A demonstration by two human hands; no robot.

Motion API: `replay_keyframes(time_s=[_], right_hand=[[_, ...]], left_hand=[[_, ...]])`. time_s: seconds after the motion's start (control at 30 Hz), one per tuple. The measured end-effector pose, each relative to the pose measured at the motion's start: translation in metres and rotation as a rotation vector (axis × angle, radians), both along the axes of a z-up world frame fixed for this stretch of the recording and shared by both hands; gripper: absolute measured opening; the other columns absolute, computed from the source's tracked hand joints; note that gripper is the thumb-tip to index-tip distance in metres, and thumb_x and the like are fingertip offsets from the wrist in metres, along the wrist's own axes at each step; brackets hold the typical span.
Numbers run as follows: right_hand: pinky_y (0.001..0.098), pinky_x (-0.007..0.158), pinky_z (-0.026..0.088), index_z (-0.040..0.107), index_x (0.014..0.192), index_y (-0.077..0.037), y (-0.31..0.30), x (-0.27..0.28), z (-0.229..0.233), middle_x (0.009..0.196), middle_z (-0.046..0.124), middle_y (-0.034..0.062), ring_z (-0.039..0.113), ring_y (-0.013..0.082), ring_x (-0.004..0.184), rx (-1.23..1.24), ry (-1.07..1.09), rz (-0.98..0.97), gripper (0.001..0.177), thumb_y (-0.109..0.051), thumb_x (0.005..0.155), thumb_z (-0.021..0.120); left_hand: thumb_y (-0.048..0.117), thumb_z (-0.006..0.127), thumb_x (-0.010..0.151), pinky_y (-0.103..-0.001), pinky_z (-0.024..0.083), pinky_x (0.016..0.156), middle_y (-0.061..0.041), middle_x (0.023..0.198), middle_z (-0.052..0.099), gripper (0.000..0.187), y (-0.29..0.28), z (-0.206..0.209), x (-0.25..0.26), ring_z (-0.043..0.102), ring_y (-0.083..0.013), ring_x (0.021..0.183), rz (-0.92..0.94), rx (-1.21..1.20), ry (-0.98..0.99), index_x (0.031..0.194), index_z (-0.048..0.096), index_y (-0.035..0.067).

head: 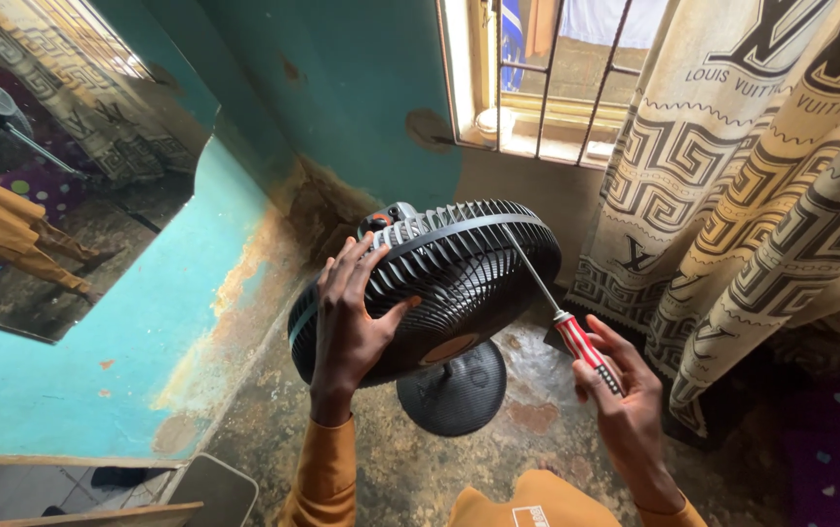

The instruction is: The person uses a screwdriver to loosen and remove the front grill of a standing fan. They then detach the fan blades from the motor hub and set the components aside.

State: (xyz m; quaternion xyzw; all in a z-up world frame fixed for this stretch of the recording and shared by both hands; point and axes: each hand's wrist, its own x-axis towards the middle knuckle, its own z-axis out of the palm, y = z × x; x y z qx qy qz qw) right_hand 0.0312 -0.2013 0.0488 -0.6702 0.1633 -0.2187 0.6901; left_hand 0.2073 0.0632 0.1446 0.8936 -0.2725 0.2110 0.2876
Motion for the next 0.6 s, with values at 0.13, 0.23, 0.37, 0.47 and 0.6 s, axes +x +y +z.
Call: replay_keyframes(time_s=[0.13,0.23,0.37,0.47,0.6], right_hand=[[0.024,0.058,0.054,0.063,0.131,0.005,0.002,-0.001,-0.003,0.098,0.069,0.0125,0.062,0.0119,0.072,-0.072,0.025,-0.141,0.048,-0.015,0.088,0.072],[0.023,0.06,0.055,0.064,0.132,0.007,-0.001,0.0,-0.011,0.094,0.071,0.0162,0.063,0.0123,0.072,0.076,-0.038,-0.096,0.043,-0.017,0.096,0.065],[0.025,0.048,0.052,0.063,0.133,0.005,-0.003,0.006,-0.014,0.092,0.075,0.0191,0.063,0.0147,0.061,0.357,-0.058,0.0,0.042,-0.017,0.097,0.055],[0.0247,0.05,0.054,0.06,0.133,0.005,0.003,0.005,-0.013,0.097,0.072,0.0173,0.065,0.0133,0.064,0.317,-0.046,-0.01,0.042,-0.011,0.095,0.059],[0.0252,0.053,0.055,0.06,0.134,0.009,0.008,0.004,-0.013,0.097,0.066,0.0212,0.062,0.0148,0.066,0.077,-0.012,-0.101,0.046,-0.004,0.091,0.068]], left_hand=[[0.025,0.093,0.069,-0.056,0.027,0.123,-0.012,0.151,0.054,0.076,0.002,0.0,-0.001,0.044,-0.0348,0.145,-0.01,-0.008,-0.012,0.136,0.06,0.01],[0.027,0.093,0.071,-0.056,0.027,0.124,-0.013,0.15,0.055,0.075,0.001,-0.002,-0.001,0.045,-0.0341,0.145,-0.011,-0.02,-0.001,0.136,0.06,0.01],[0.028,0.092,0.07,-0.057,0.025,0.124,-0.013,0.149,0.055,0.075,-0.004,-0.003,-0.001,0.044,-0.0343,0.145,-0.003,-0.032,0.003,0.135,0.061,0.009],[0.028,0.092,0.071,-0.056,0.026,0.124,-0.013,0.149,0.056,0.073,-0.006,-0.003,-0.003,0.046,-0.0338,0.144,0.004,-0.048,0.003,0.134,0.061,0.009],[0.027,0.092,0.071,-0.056,0.026,0.124,-0.013,0.149,0.056,0.073,-0.006,-0.003,-0.003,0.046,-0.0338,0.144,0.011,-0.058,0.0,0.134,0.062,0.008]])
